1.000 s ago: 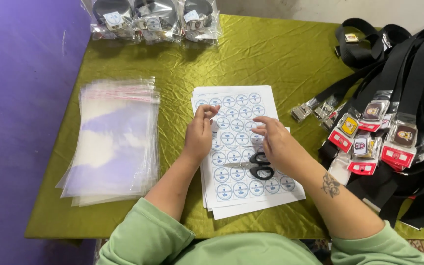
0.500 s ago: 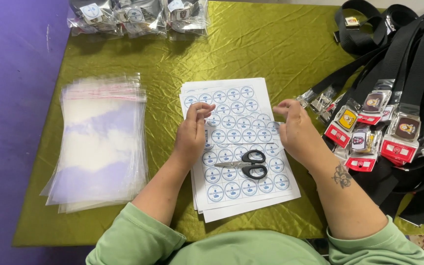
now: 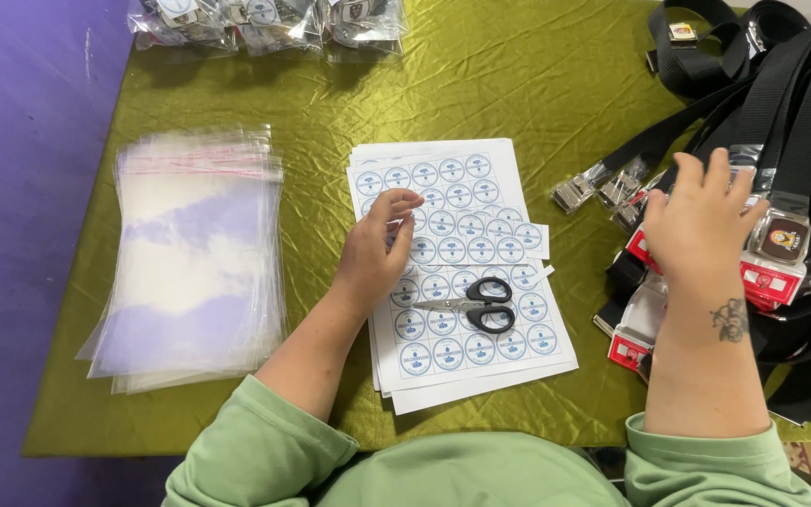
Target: Cutting labels from a sheet and packaging them into plastic bags along with rolled-up belts.
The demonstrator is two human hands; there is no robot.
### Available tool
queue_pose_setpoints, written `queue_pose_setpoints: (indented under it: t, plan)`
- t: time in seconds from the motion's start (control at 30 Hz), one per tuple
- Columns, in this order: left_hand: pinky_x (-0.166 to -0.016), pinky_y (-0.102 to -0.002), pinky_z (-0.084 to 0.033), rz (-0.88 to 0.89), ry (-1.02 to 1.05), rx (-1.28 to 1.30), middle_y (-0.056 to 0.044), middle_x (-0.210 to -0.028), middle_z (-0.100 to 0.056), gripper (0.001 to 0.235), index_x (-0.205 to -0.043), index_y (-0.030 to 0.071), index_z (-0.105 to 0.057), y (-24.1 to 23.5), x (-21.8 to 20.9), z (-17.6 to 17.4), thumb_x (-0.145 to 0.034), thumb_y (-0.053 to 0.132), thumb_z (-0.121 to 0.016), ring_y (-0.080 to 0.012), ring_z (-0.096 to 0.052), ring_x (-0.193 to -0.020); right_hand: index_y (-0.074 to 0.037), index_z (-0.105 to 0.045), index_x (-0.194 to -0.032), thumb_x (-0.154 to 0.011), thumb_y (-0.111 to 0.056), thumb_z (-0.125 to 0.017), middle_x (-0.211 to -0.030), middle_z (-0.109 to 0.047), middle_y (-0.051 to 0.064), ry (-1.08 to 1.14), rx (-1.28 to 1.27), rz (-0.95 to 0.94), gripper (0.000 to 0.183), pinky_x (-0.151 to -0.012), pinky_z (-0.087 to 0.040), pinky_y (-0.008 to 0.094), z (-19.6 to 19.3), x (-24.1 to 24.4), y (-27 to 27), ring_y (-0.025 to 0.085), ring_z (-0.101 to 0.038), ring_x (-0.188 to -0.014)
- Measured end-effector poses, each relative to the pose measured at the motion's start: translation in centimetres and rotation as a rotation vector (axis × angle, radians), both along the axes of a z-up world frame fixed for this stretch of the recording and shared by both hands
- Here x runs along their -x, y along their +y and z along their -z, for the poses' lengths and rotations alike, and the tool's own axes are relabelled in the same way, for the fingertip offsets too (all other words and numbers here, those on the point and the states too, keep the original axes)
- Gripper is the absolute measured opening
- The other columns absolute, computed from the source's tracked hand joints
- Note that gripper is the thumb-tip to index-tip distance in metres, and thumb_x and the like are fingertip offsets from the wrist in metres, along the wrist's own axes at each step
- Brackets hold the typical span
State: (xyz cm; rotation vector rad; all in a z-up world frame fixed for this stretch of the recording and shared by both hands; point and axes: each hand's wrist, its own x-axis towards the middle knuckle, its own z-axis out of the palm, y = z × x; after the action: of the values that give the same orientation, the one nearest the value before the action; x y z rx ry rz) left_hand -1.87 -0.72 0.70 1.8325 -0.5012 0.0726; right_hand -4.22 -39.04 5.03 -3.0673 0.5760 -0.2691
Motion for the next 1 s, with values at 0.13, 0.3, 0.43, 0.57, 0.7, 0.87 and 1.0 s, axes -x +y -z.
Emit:
queue_pose_setpoints:
  t: [0.13,0.3,0.43,0.57,0.7,0.87,1.0]
  plan:
    - [-0.099,-0.04,-0.057,-0.008,-0.016,-0.021,-0.01,-0.125,-0.068,0.024,-0.123,0.009,-0.055,0.1,-0.2,0.3,-0.1,0.006,-0.052,-0.0321,-0.066,-0.12,-0.005,-0.056,-0.149,-0.1,-0.022,-0.062,-0.155,-0.039,0.027,-0.134,0.039,0.104,0.053,-0.098,-0.025,0.08,-1.2,1.0,-4.1,0.058,-0.03,-0.135]
    - [-0.095,-0.037,-0.059,-0.005,-0.041,-0.031,-0.01,-0.12,-0.069,0.022,-0.121,0.008,-0.057,-0.1,-0.3,0.5,-0.1,0.005,-0.052,-0.0291,-0.068,-0.116,0.002,-0.051,-0.147,-0.098,-0.008,-0.077,-0.138,-0.052,0.029,-0.204,-0.077,0.174,0.056,-0.08,-0.049,0.062,-0.9,3.5,-9.8,0.051,-0.057,-0.113]
    - [-0.093,-0.036,-0.06,-0.008,-0.054,-0.052,-0.01,-0.118,-0.07,0.022,-0.121,0.009,-0.058,-0.1,-0.2,0.5,-0.1,0.004,-0.053,-0.0274,-0.069,-0.113,-0.005,-0.049,-0.142,-0.094,-0.001,-0.081,-0.126,-0.06,0.025,-0.321,-0.239,0.189,0.058,-0.066,-0.052,0.053,-0.3,3.7,-10.6,0.041,-0.066,-0.094]
    - [-0.088,-0.035,-0.06,-0.02,-0.093,-0.051,-0.01,-0.116,-0.07,0.022,-0.121,0.007,-0.059,0.0,-0.3,0.5,-0.101,0.006,-0.051,-0.0245,-0.071,-0.101,-0.005,-0.048,-0.141,-0.093,0.0,-0.072,-0.134,-0.053,0.024,-0.37,-0.268,0.19,0.053,-0.046,-0.047,0.048,-1.5,3.8,-8.7,0.035,-0.061,-0.068]
    - [-0.088,-0.035,-0.06,-0.021,-0.071,-0.052,-0.01,-0.116,-0.07,0.022,-0.121,0.008,-0.059,0.0,-0.2,0.3,-0.101,0.006,-0.051,-0.023,-0.071,-0.096,-0.016,-0.06,-0.136,-0.1,-0.013,-0.067,-0.113,-0.065,0.009,-0.557,-0.49,0.07,0.037,-0.064,-0.054,0.033,-1.6,3.0,-7.2,0.017,-0.063,-0.08]
    - [-0.082,-0.035,-0.06,-0.017,-0.05,-0.095,-0.007,-0.116,-0.07,0.023,-0.121,0.011,-0.059,0.1,-0.2,0.5,-0.1,0.008,-0.052,-0.0245,-0.072,-0.1,-0.015,-0.071,-0.133,-0.113,-0.013,-0.066,-0.1,-0.067,-0.003,-0.654,-0.88,-0.048,0.021,-0.077,-0.058,0.016,-1.5,1.0,-4.2,0.0,-0.064,-0.081]
    - [-0.085,-0.036,-0.059,-0.01,-0.038,-0.093,-0.008,-0.118,-0.07,0.023,-0.121,0.012,-0.058,0.1,0.0,0.3,-0.099,0.007,-0.052,-0.0273,-0.071,-0.107,-0.009,-0.064,-0.144,-0.112,-0.007,-0.062,-0.112,-0.066,0.001,-0.544,-0.901,-0.185,0.032,-0.084,-0.055,0.019,-2.3,1.0,-1.8,0.003,-0.062,-0.093]
